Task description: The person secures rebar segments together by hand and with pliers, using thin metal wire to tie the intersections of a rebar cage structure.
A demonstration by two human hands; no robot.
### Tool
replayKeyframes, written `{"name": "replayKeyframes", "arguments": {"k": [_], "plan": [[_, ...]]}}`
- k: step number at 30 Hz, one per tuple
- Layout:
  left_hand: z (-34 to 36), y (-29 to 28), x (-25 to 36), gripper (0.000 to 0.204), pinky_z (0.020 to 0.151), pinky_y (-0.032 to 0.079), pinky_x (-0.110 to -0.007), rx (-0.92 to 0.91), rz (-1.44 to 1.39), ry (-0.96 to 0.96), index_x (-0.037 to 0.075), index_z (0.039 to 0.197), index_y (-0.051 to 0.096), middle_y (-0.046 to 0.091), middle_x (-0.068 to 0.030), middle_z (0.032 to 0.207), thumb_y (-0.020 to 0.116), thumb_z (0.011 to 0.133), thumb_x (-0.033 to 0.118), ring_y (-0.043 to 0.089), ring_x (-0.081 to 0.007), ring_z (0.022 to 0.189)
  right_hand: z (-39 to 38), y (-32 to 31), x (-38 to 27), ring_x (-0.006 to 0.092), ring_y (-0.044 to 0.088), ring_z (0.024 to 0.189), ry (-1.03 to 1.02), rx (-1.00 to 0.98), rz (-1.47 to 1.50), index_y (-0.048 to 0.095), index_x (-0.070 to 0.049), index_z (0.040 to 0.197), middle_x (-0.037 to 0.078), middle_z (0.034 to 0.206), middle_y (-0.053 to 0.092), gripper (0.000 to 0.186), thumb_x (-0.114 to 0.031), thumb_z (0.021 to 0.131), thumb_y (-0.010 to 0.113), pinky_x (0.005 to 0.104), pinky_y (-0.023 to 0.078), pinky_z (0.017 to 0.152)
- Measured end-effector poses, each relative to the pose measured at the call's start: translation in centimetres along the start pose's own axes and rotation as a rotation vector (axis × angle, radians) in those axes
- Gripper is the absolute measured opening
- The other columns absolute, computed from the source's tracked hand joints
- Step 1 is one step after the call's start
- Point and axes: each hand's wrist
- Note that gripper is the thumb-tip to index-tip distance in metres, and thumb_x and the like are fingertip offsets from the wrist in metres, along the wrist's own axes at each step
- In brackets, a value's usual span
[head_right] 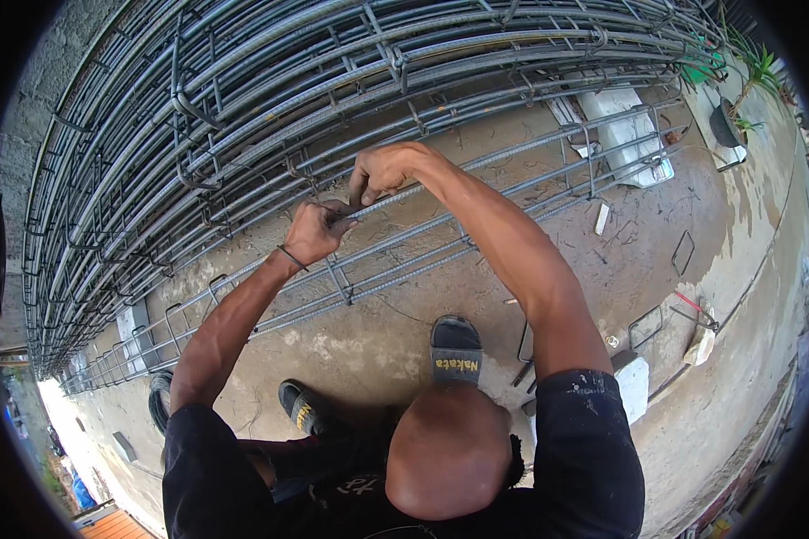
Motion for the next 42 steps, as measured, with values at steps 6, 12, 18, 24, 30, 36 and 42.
{"name": "replayKeyframes", "arguments": {"k": [6,12,18,24,30,36,42], "plan": [[-0.2,0.5,1.2,0.02,0.058,0.048,-0.027,0.059,-0.286,-0.224,0.003,0.087,0.058,0.068,-0.0126,0.072,0.074,0.075,0.004,0.062,-0.0108,0.064,3.5,0.4,1.4,0.0046,0.041,0.05,0.068,-0.481,0.096,0.072,-0.01,0.099,-0.008,0.061,0.055,0.025,-0.021,0.077,0.073,0.024,0.029,0.042],[-0.4,0.2,0.2,0.032,0.061,0.047,-0.024,0.041,-0.391,-0.231,0.005,0.091,0.049,0.067,-0.0108,0.072,0.075,0.073,0.002,0.061,-0.0094,0.069,2.1,1.3,0.2,0.0245,0.055,0.055,-0.363,0.0,-0.388,0.071,-0.005,0.089,0.01,0.064,0.063,0.017,-0.014,0.074,0.068,0.0391,0.04,0.052],[-0.9,-0.1,0.5,0.034,0.066,0.046,-0.026,0.098,-0.519,-0.195,0.004,0.093,0.048,0.067,-0.0112,0.075,0.076,0.072,0.005,0.059,-0.0105,0.07,0.1,0.7,-1.9,0.0345,0.06,0.066,-0.511,0.21,-0.741,0.066,-0.004,0.075,0.017,0.067,0.061,0.012,-0.009,0.067,0.06,0.0425,0.045,0.058],[-1.1,-1.6,2.2,0.032,0.066,0.046,-0.027,0.069,-0.376,-0.255,0.003,0.094,0.05,0.068,-0.0138,0.077,0.075,0.074,0.007,0.061,-0.0139,0.07,-0.6,-1.4,-4.3,0.0307,0.064,0.074,-0.477,0.226,-0.919,0.065,-0.005,0.078,0.013,0.079,0.064,0.013,-0.007,0.071,0.055,0.0413,0.052,0.064],[-1.3,-1.3,2.1,0.03,0.067,0.049,-0.035,0.187,-0.294,-0.237,-0.001,0.098,0.058,0.068,-0.0174,0.08,0.073,0.075,0.009,0.067,-0.0222,0.075,-3.2,2.7,-6.8,0.0288,0.066,0.073,-0.371,0.4,-1.029,0.065,0.001,0.076,0.016,0.084,0.064,0.01,-0.004,0.071,0.058,0.0398,0.054,0.064],[-0.5,-1.3,0.1,0.019,0.066,0.049,-0.035,0.03,-0.212,-0.083,-0.001,0.095,0.069,0.067,-0.0187,0.081,0.067,0.081,0.012,0.066,-0.0214,0.074,-5.8,7.2,-9.0,0.0412,0.061,0.072,0.025,0.549,-0.467,0.061,0.008,0.075,0.026,0.077,0.059,0.009,0.001,0.069,0.059,0.0468,0.049,0.066],[-0.3,-1.1,1.0,0.025,0.066,0.049,-0.029,-0.006,-0.202,-0.092,-0.001,0.096,0.07,0.07,-0.0121,0.082,0.072,0.078,0.017,0.062,-0.0123,0.072,-5.1,11.1,-2.7,0.0396,0.062,0.079,-0.123,0.694,-0.322,0.06,0.008,0.096,0.024,0.091,0.06,0.028,-0.008,0.073,0.066,0.0474,0.049,0.073]]}}
Point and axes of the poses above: each hand's wrist, its own z-axis towards the middle knuckle, its own y-axis out of the palm, x = y × z
